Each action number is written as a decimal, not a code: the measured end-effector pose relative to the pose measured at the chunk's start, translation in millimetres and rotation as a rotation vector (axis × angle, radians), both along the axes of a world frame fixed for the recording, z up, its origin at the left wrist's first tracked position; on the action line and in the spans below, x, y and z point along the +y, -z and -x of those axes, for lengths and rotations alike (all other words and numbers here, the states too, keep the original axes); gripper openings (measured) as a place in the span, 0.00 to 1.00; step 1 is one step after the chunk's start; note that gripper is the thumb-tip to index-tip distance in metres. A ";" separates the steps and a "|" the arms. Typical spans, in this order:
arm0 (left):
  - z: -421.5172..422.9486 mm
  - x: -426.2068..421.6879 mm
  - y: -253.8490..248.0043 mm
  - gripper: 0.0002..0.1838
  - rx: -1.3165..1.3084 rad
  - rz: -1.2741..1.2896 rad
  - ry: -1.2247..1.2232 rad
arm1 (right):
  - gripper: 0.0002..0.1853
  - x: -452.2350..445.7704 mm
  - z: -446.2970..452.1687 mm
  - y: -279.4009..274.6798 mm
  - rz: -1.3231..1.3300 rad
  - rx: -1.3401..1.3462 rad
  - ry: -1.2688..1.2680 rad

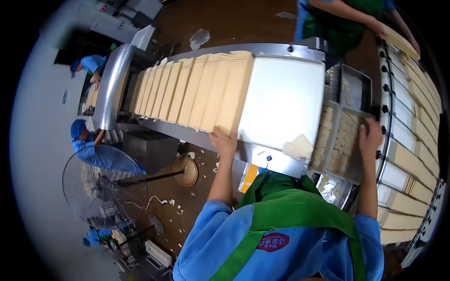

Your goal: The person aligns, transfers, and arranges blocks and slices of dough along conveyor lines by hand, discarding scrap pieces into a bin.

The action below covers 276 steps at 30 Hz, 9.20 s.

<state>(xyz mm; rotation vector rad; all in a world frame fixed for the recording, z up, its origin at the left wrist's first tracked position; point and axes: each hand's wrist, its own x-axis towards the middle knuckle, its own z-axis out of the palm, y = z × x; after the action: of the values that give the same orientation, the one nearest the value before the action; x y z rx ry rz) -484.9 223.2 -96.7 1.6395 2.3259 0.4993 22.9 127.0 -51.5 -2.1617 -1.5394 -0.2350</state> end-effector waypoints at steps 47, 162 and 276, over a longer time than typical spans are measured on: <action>-253.8 4.8 -96.8 0.42 -0.499 -0.116 0.963 | 0.42 38.2 1.2 -83.7 -0.320 0.750 0.818; -69.4 24.5 -37.6 0.47 -0.223 0.338 0.465 | 0.48 262.8 188.5 30.6 0.450 0.208 0.357; -55.1 -0.2 -39.8 0.57 -0.264 0.474 0.354 | 0.36 340.2 299.6 16.3 0.580 0.100 -0.273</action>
<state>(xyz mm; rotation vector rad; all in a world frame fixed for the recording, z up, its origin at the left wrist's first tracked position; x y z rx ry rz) -429.8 223.0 -56.9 1.5827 1.7401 0.0705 -276.7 467.1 -67.9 -2.2806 -1.9956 0.4574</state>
